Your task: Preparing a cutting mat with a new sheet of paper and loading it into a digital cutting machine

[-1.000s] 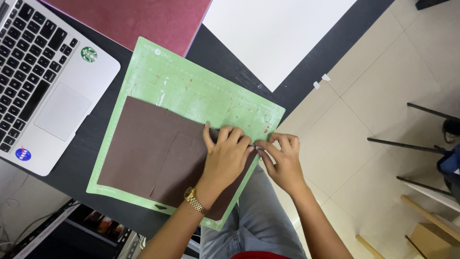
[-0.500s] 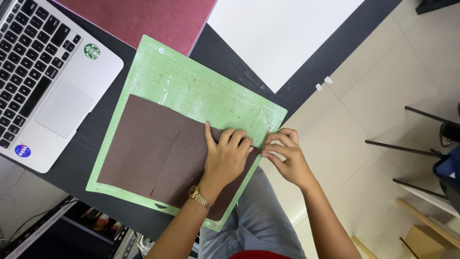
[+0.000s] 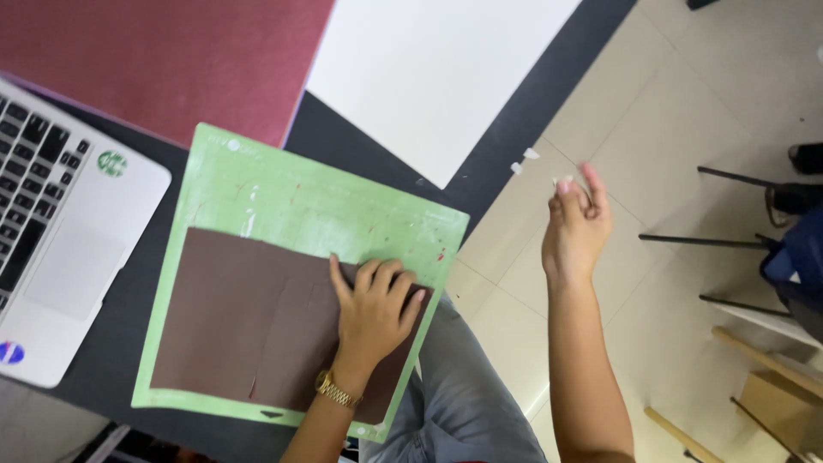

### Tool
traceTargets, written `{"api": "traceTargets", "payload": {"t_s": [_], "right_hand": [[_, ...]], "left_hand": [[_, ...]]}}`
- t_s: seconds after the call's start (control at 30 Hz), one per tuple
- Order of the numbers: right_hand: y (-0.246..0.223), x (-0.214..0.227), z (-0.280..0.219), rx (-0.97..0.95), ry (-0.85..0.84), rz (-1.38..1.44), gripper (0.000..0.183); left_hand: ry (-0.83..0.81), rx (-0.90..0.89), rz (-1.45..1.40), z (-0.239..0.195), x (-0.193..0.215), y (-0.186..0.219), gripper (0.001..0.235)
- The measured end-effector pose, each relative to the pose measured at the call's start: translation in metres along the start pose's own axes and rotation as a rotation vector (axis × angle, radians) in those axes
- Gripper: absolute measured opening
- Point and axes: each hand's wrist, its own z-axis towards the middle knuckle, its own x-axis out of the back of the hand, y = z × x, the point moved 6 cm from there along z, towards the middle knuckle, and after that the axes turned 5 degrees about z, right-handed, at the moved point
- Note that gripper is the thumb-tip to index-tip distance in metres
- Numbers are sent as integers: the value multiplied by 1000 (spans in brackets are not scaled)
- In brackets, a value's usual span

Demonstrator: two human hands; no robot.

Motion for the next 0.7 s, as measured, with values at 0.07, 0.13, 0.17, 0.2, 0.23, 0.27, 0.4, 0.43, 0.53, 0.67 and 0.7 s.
{"api": "traceTargets", "payload": {"t_s": [0.07,0.13,0.17,0.2,0.23,0.27,0.4,0.43,0.53,0.67,0.7], "right_hand": [[-3,-23,11,-3,69,-13,25],[-3,-40,24,-6,132,-23,14],[2,-45,29,-75,167,-4,12],[9,-49,33,-143,201,16,15],[4,-54,31,-139,210,22,15],[4,-59,29,-202,223,20,13],[14,-66,21,-329,259,117,13],[14,-67,19,-328,263,120,13],[19,-69,18,-335,257,136,13],[57,-59,33,-250,259,117,18],[62,-48,44,-211,261,105,21]], "left_hand": [[-15,-13,2,-3,-3,0,27],[-24,-22,7,2,1,2,27],[-65,3,-4,5,6,3,23],[-107,28,-14,8,11,3,20],[-106,17,-15,8,10,4,20],[-100,21,-7,8,10,4,20],[-85,20,29,7,7,3,20],[-86,15,29,6,6,3,20],[-88,22,29,5,5,3,19],[-86,29,24,2,9,-1,21],[-77,30,19,8,8,3,22]]}}
